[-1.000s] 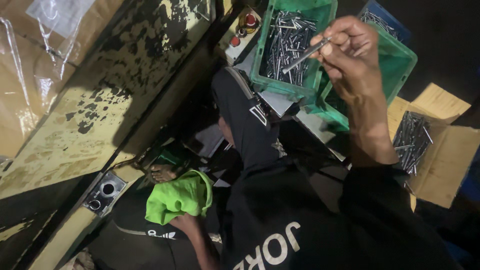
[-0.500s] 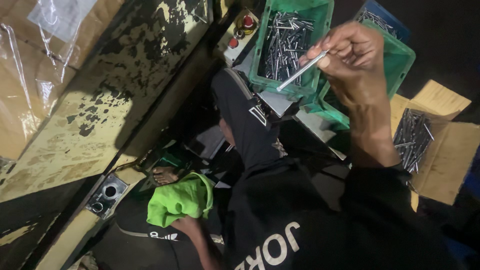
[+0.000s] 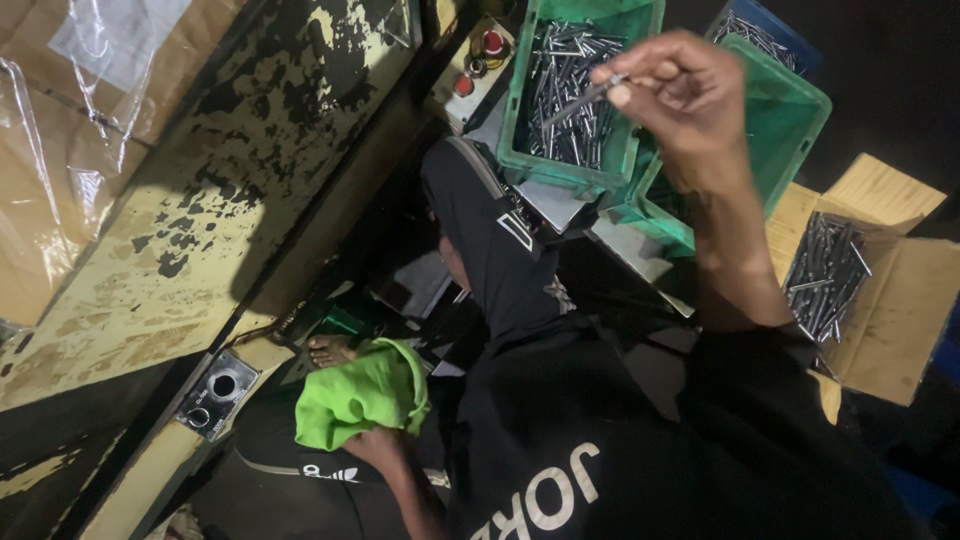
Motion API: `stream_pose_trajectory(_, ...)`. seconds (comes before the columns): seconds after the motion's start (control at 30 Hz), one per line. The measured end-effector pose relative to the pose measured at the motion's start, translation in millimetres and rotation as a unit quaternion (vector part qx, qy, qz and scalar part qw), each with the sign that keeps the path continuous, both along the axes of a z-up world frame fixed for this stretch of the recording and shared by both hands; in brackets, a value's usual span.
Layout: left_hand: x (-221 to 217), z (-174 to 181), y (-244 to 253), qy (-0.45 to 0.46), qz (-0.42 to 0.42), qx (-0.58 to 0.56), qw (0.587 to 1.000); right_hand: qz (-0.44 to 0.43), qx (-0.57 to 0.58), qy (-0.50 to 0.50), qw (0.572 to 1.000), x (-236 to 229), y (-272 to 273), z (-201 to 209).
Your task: The person sits on the floor and repeatedly picks up metal rods from green bins, wipes them with a cloth, and places them into a machine. The person also wipes the machine's interior and occasionally inspects the rods before processing.
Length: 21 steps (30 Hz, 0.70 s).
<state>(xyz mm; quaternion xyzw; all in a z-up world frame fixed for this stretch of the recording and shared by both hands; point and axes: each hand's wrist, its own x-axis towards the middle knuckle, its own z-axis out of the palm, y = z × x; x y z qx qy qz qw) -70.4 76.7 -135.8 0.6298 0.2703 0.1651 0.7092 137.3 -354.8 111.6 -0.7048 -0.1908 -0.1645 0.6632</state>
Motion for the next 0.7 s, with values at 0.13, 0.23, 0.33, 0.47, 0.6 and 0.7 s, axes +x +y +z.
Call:
stream_pose_trajectory(0.13,9,12,-5,0.001,0.012,-0.031,0.999,-0.149,-0.175,0.022,0.973,4,-3,-19)
stream_pose_trajectory(0.23,16,15,-13,-0.001,0.004,-0.056,0.998,-0.178,-0.198,0.057,0.962,-5,13,-38)
stream_pose_trajectory(0.33,24,23,-31,0.016,0.000,-0.082,0.996,0.012,-0.115,0.017,0.993,-9,58,-63)
stream_pose_trajectory(0.47,39,59,-66,-0.017,-0.235,0.168,0.957,0.234,-0.044,0.204,0.949,-63,142,-101)
stream_pose_trajectory(0.6,45,116,-92,-0.102,-0.369,0.418,0.824,0.173,0.021,0.239,0.955,-85,180,-151)
stream_pose_trajectory(0.7,44,144,-97,-0.047,-0.336,0.505,0.794,0.101,0.119,0.253,0.955,-86,184,-199)
